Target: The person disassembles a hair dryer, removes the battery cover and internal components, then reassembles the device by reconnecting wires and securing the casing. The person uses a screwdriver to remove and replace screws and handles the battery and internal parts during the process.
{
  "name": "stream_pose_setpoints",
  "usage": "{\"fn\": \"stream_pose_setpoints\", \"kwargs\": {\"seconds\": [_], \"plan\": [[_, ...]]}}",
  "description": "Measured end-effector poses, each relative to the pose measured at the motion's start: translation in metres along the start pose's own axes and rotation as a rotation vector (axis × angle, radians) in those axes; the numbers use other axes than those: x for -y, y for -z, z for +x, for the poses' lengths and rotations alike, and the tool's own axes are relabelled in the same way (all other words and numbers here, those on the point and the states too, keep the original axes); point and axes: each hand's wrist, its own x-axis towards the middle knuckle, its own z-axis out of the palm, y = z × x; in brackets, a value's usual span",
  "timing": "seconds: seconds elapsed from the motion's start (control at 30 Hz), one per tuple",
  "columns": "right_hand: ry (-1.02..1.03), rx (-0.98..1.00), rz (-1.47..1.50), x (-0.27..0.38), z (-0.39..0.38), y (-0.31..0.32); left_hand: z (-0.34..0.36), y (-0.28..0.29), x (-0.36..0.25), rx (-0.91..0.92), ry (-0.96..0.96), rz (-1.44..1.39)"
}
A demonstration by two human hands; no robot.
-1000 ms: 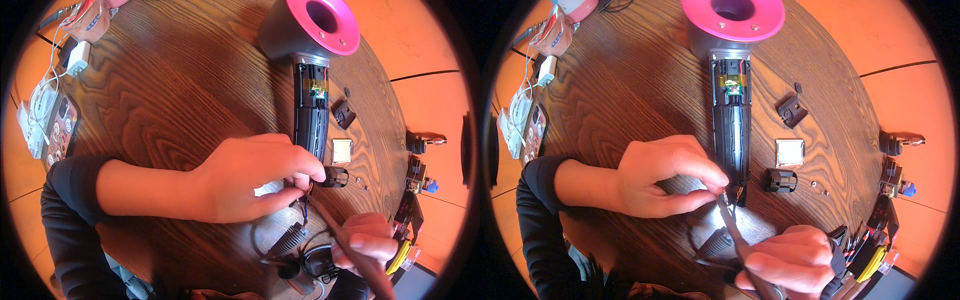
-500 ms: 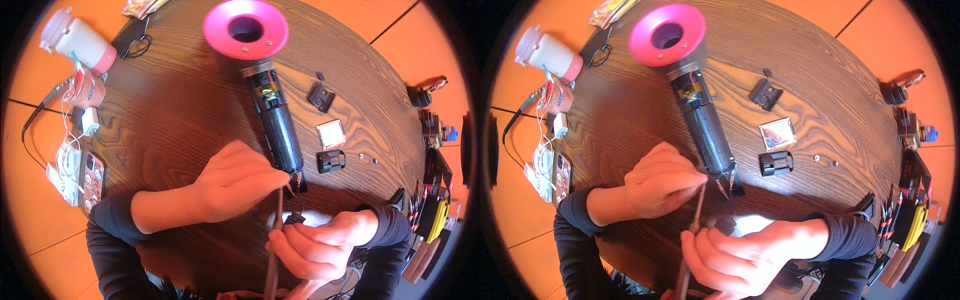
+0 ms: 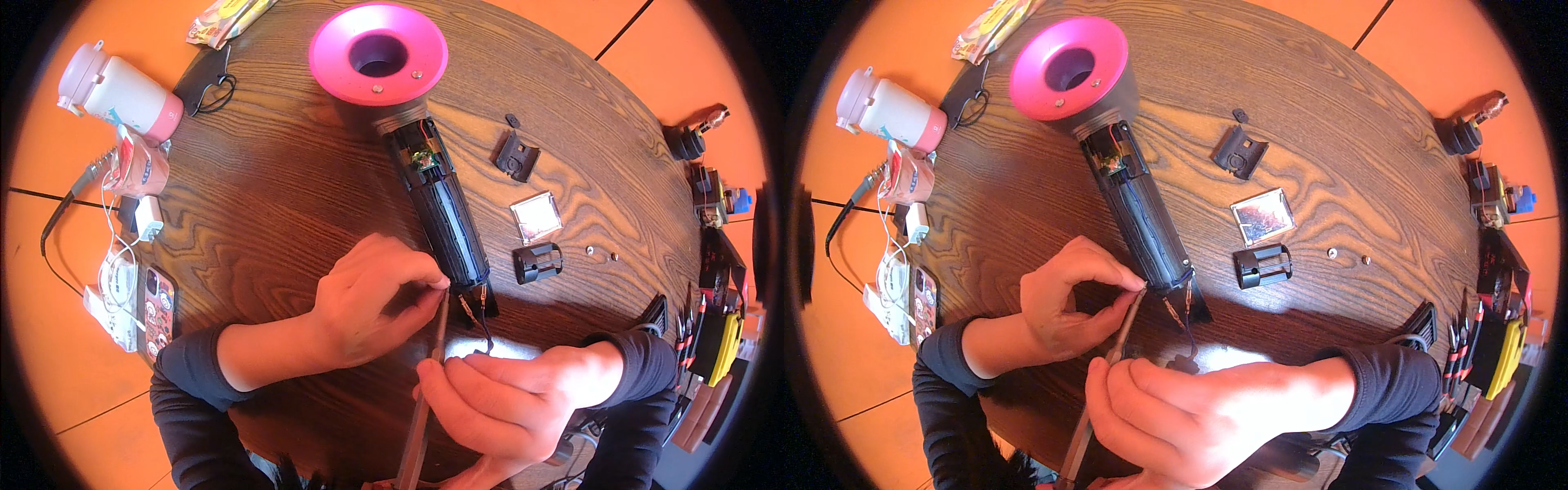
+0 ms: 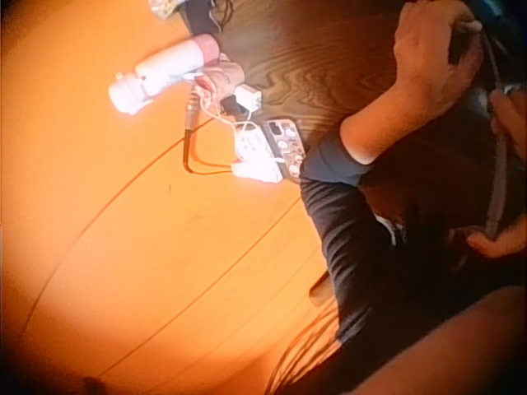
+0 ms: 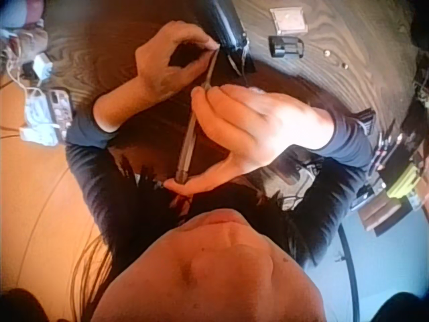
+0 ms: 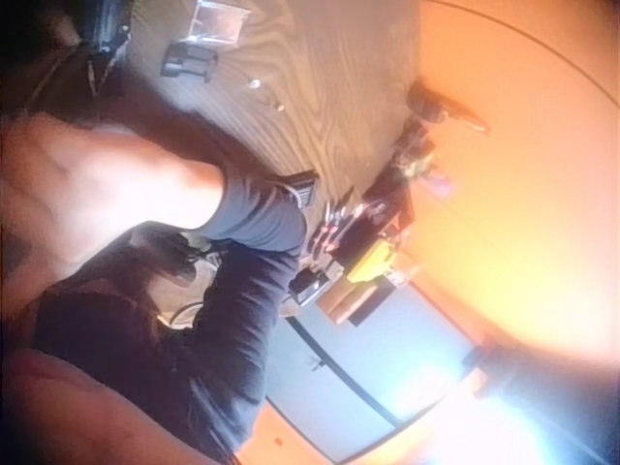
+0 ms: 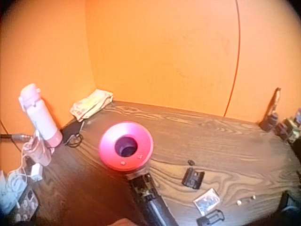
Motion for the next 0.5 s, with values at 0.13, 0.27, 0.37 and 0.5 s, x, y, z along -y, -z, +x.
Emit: {"fn": "stream_pose_setpoints", "kwargs": {"seconds": [0.13,0.27,0.37,0.5], "plan": [[-0.001,0.051,0.064,-0.013,0.003,0.006,0.003,-0.004,0.000,-0.034,0.008,-0.034],[-0.312,0.282,0.329,-0.014,0.017,0.026,-0.003,0.000,0.003,0.019,0.041,-0.050],[-0.474,0.370,0.555,-0.023,0.022,0.038,-0.005,0.001,0.003,-0.082,0.058,-0.106],[-0.578,0.394,0.532,-0.031,0.024,0.039,0.004,-0.011,0.002,-0.307,0.533,-0.505]]}}
